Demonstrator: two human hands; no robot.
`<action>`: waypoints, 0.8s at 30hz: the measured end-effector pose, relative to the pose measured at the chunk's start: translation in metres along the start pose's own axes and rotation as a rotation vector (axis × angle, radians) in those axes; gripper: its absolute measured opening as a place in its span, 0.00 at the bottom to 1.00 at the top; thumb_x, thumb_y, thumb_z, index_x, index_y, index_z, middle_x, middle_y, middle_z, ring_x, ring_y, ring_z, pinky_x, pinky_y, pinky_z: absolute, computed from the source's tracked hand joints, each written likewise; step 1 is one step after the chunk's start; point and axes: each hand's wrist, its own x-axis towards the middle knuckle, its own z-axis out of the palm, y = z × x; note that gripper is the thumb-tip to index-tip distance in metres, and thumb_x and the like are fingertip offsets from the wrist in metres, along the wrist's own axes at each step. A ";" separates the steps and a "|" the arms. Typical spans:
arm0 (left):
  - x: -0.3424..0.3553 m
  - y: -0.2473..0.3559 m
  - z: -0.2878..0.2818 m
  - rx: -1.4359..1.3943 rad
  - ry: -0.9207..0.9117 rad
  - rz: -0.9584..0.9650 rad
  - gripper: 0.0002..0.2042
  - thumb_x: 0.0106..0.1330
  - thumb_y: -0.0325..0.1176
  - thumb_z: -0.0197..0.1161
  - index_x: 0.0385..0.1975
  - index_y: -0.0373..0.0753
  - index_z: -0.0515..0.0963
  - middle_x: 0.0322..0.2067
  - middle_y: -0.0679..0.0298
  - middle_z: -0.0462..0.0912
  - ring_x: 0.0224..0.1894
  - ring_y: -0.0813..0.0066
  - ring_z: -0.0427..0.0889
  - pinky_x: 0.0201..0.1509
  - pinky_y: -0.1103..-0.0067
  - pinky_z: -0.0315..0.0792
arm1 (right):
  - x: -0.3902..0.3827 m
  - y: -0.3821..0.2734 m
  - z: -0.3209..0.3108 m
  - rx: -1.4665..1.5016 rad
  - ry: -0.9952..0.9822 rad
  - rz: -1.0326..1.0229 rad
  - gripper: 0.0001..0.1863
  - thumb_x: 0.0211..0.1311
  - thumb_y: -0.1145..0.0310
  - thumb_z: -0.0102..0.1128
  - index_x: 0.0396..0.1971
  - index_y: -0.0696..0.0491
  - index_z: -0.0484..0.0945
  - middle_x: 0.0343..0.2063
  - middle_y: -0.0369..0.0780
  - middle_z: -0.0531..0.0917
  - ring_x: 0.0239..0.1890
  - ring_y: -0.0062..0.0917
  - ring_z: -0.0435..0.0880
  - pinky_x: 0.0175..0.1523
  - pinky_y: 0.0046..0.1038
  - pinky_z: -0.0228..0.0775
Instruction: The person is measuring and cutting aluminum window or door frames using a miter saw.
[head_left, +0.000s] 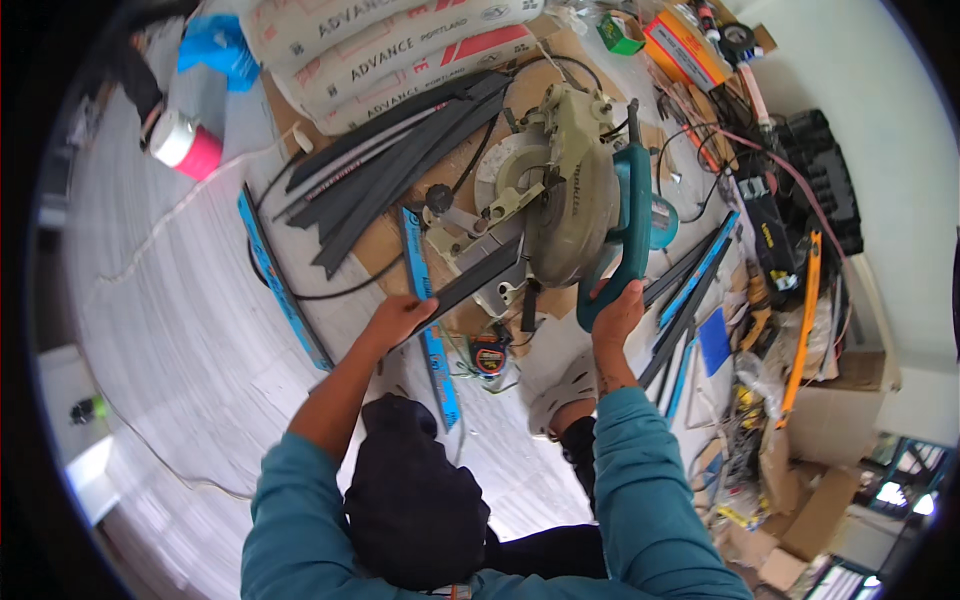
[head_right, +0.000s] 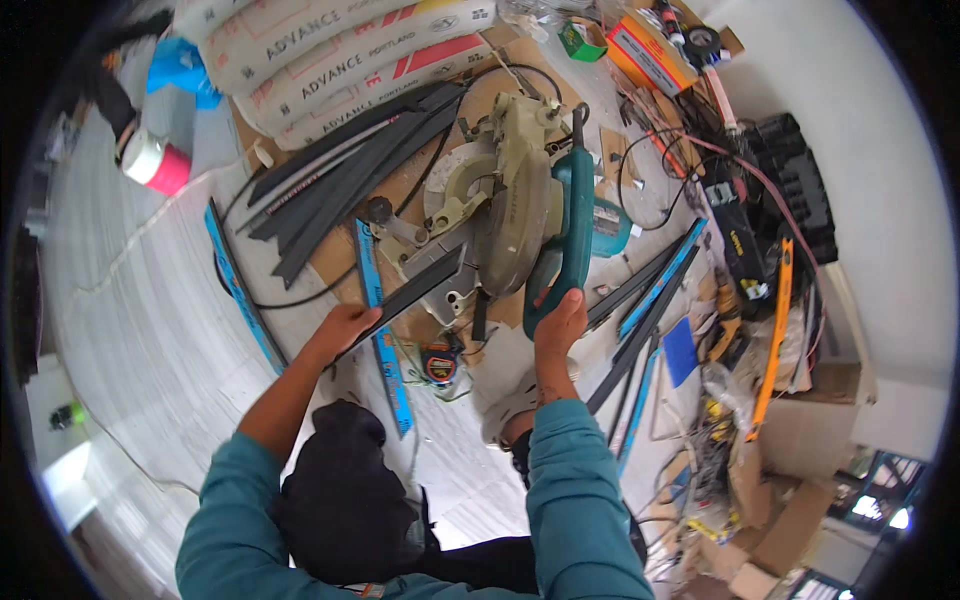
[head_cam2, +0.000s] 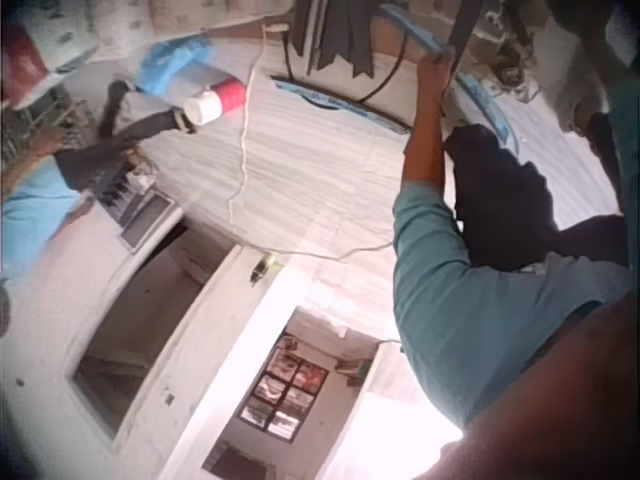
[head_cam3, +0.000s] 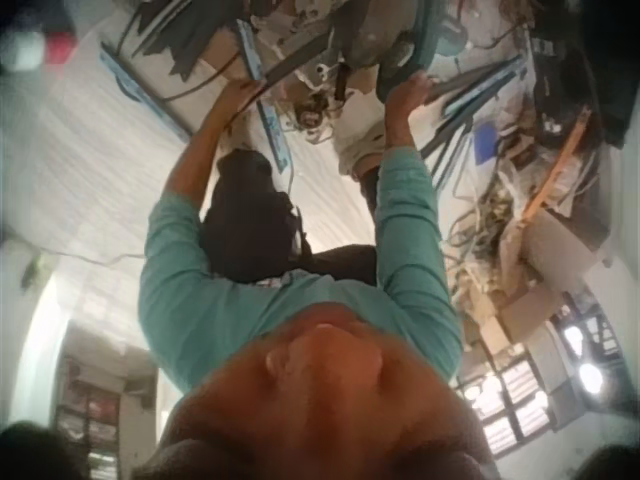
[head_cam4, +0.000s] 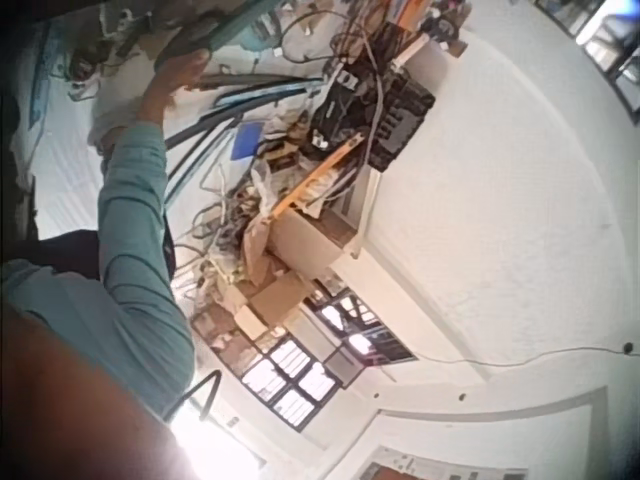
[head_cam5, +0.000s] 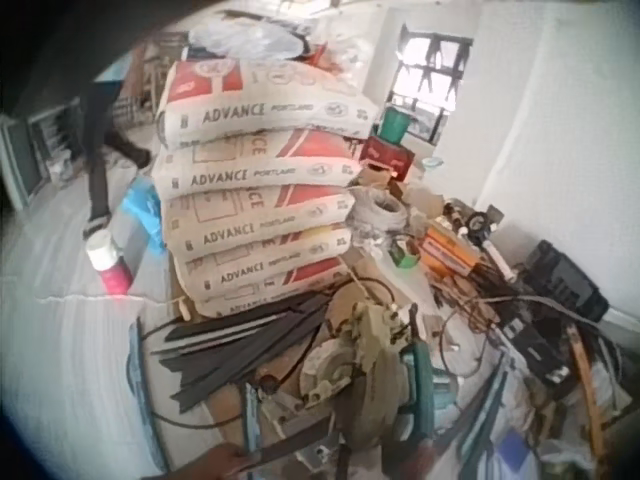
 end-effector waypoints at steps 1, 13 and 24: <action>-0.029 0.007 -0.013 -0.122 -0.032 -0.001 0.29 0.65 0.58 0.58 0.27 0.30 0.81 0.25 0.60 0.82 0.28 0.71 0.80 0.35 0.73 0.73 | 0.002 0.001 0.000 -0.036 0.009 -0.012 0.35 0.71 0.39 0.36 0.29 0.60 0.75 0.20 0.42 0.80 0.22 0.27 0.79 0.30 0.29 0.71; -0.168 0.036 -0.096 -0.561 -0.130 0.292 0.30 0.70 0.58 0.52 0.31 0.30 0.82 0.15 0.69 0.75 0.16 0.84 0.71 0.22 0.86 0.64 | 0.007 -0.020 -0.011 -0.157 -0.008 -0.106 0.30 0.73 0.45 0.39 0.25 0.57 0.76 0.19 0.40 0.79 0.24 0.28 0.80 0.31 0.32 0.70; -0.195 0.052 -0.106 -0.571 -0.109 0.383 0.30 0.69 0.57 0.54 0.31 0.29 0.82 0.14 0.68 0.74 0.15 0.84 0.68 0.20 0.84 0.61 | 0.023 -0.070 -0.016 -0.162 -0.024 -0.021 0.32 0.72 0.42 0.40 0.28 0.58 0.78 0.21 0.41 0.80 0.25 0.31 0.79 0.33 0.34 0.68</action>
